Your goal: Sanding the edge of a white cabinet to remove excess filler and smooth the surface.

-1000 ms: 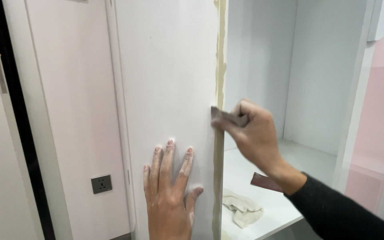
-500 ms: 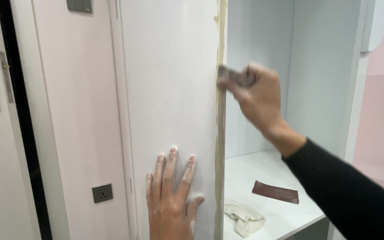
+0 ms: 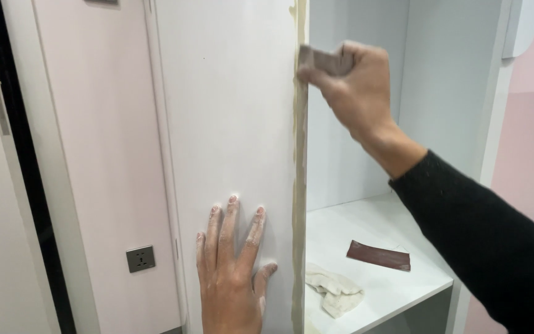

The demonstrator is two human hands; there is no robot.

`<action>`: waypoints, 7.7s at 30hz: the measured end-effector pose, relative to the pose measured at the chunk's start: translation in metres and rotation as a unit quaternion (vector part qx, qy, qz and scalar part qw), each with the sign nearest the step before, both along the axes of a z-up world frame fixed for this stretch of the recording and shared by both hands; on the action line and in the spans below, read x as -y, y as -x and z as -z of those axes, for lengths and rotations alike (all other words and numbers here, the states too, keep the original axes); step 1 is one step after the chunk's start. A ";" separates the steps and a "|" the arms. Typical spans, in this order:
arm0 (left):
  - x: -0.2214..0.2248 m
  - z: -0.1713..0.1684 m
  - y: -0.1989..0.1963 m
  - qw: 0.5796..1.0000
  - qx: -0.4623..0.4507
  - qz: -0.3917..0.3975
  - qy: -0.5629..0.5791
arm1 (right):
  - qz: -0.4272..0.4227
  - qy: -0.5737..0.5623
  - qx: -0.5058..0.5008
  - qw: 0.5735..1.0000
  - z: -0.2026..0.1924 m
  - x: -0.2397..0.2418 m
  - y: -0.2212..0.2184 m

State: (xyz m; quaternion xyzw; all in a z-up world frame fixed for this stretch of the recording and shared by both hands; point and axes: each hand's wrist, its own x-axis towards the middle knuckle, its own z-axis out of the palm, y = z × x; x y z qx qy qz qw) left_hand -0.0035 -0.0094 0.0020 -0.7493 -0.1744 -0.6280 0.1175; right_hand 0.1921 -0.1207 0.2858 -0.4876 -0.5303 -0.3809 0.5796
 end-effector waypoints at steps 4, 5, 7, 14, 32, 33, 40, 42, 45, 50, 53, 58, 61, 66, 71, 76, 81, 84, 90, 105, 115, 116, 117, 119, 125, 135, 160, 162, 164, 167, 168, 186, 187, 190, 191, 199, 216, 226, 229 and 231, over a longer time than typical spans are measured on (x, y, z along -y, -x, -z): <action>-0.001 0.000 -0.002 1.000 0.007 0.002 0.001 | -0.033 0.006 -0.011 0.999 0.021 0.004 0.015; -0.001 0.000 -0.001 1.000 0.000 0.004 0.005 | -0.004 0.032 -0.016 0.999 0.050 0.006 0.013; -0.001 0.000 0.003 1.000 -0.008 0.007 0.012 | 0.025 0.060 -0.022 0.998 0.107 0.010 0.017; 0.003 -0.003 0.003 0.999 -0.011 0.029 0.019 | -0.055 0.008 -0.069 0.996 0.090 -0.004 0.017; 0.005 -0.005 0.004 0.999 -0.012 0.037 0.020 | -0.046 0.083 -0.126 0.988 0.222 0.002 0.024; 0.004 -0.004 0.005 0.999 -0.015 0.036 0.015 | -0.043 0.124 -0.141 0.981 0.253 0.003 0.021; 0.010 -0.006 0.006 0.998 -0.022 0.048 0.030 | -0.096 0.042 -0.197 0.975 0.179 -0.001 0.032; 0.012 -0.006 0.006 0.999 -0.019 0.039 0.029 | -0.039 0.069 -0.162 0.984 0.177 0.004 0.033; 0.011 -0.006 0.007 0.999 -0.028 0.028 0.024 | -0.077 0.154 -0.204 0.964 0.254 0.014 0.021; 0.015 -0.007 0.005 0.999 -0.023 0.029 0.028 | -0.095 0.111 -0.204 0.968 0.219 0.004 0.022; 0.016 -0.009 0.003 0.999 -0.022 0.023 0.030 | -0.054 0.057 -0.152 0.985 0.190 -0.001 0.035; 0.014 -0.007 0.004 0.999 -0.025 0.018 0.029 | -0.025 0.097 -0.140 0.985 0.269 0.003 0.032; 0.013 -0.005 0.006 0.999 -0.030 0.022 0.026 | -0.044 0.111 -0.225 0.967 0.258 -0.002 0.031; 0.015 -0.006 0.002 0.999 -0.021 0.029 0.036 | -0.108 0.033 -0.238 0.965 0.195 -0.004 0.049; 0.013 -0.006 0.004 0.998 -0.026 0.035 0.036 | -0.051 0.108 -0.274 0.954 0.287 0.002 0.032; 0.015 -0.007 0.001 0.999 -0.016 0.029 0.035 | -0.123 0.024 -0.267 0.955 0.226 -0.006 0.049; 0.015 -0.006 0.004 0.998 -0.025 0.029 0.039 | -0.062 0.107 -0.302 0.945 0.327 0.001 0.035; 0.016 -0.006 0.003 0.998 -0.022 0.035 0.048 | -0.037 0.065 -0.270 0.960 0.320 -0.006 0.035; 0.015 -0.007 0.002 0.998 -0.020 0.031 0.041 | -0.067 0.013 -0.182 0.981 0.244 -0.012 0.041; 0.011 -0.003 0.000 0.999 -0.022 0.022 0.031 | -0.075 0.047 -0.257 0.962 0.331 -0.009 0.042; 0.015 -0.004 0.000 0.999 -0.020 0.026 0.035 | -0.071 -0.014 -0.217 0.973 0.283 -0.015 0.047; 0.015 -0.005 0.000 0.999 -0.019 0.027 0.034 | -0.083 0.006 -0.219 0.972 0.309 -0.013 0.046; 0.015 -0.005 0.001 0.999 -0.019 0.028 0.034 | -0.094 0.025 -0.220 0.971 0.334 -0.011 0.046; 0.013 -0.003 -0.001 0.999 -0.018 0.028 0.034 | -0.070 0.024 -0.220 0.973 0.318 -0.013 0.042; 0.013 -0.005 0.000 0.999 -0.017 0.032 0.034 | -0.094 -0.028 -0.195 0.976 0.234 -0.023 0.045; 0.015 -0.004 0.003 0.997 -0.024 0.048 0.053 | -0.128 0.013 -0.297 0.946 0.261 -0.020 0.043; 0.016 -0.003 0.000 0.997 -0.022 0.053 0.057 | -0.227 -0.019 -0.379 0.897 0.247 -0.019 0.039; 0.014 -0.004 -0.001 0.997 -0.019 0.050 0.051 | -0.268 -0.042 -0.303 0.913 0.212 -0.024 0.042; 0.014 -0.005 -0.003 0.997 -0.019 0.053 0.052 | -0.261 -0.019 -0.312 0.913 0.244 -0.019 0.040; 0.013 -0.002 -0.001 0.996 -0.023 0.058 0.055 | -0.249 0.015 -0.370 0.895 0.331 -0.021 0.033; 0.013 -0.002 -0.001 0.996 -0.025 0.063 0.056 | -0.243 0.025 -0.416 0.876 0.365 -0.023 0.028; 0.011 -0.002 -0.003 0.996 -0.018 0.067 0.058 | -0.184 -0.091 -0.222 0.953 0.248 -0.045 0.039; 0.011 -0.002 -0.004 0.996 -0.016 0.066 0.058 | -0.185 -0.090 -0.220 0.953 0.247 -0.045 0.039; 0.009 -0.001 -0.002 0.996 -0.016 0.062 0.060 | -0.156 -0.083 -0.230 0.957 0.280 -0.043 0.039; 0.010 -0.001 -0.001 0.996 -0.018 0.066 0.061 | -0.121 -0.055 -0.214 0.968 0.312 -0.042 0.036; 0.008 0.001 -0.003 0.995 -0.016 0.072 0.065 | -0.124 -0.098 -0.090 0.983 0.230 -0.046 0.011; 0.005 0.002 -0.004 0.996 -0.020 0.069 0.057 | -0.082 0.008 0.192 0.978 0.295 -0.021 -0.010; 0.009 -0.002 -0.001 0.995 -0.013 0.074 0.062 | -0.089 -0.013 0.211 0.973 0.247 -0.021 -0.010; 0.009 -0.001 -0.002 0.996 -0.016 0.069 0.056 | -0.088 0.040 0.198 0.975 0.281 -0.017 -0.018; 0.008 0.000 -0.001 0.997 -0.019 0.061 0.048 | -0.049 0.021 0.168 0.984 0.247 -0.019 -0.029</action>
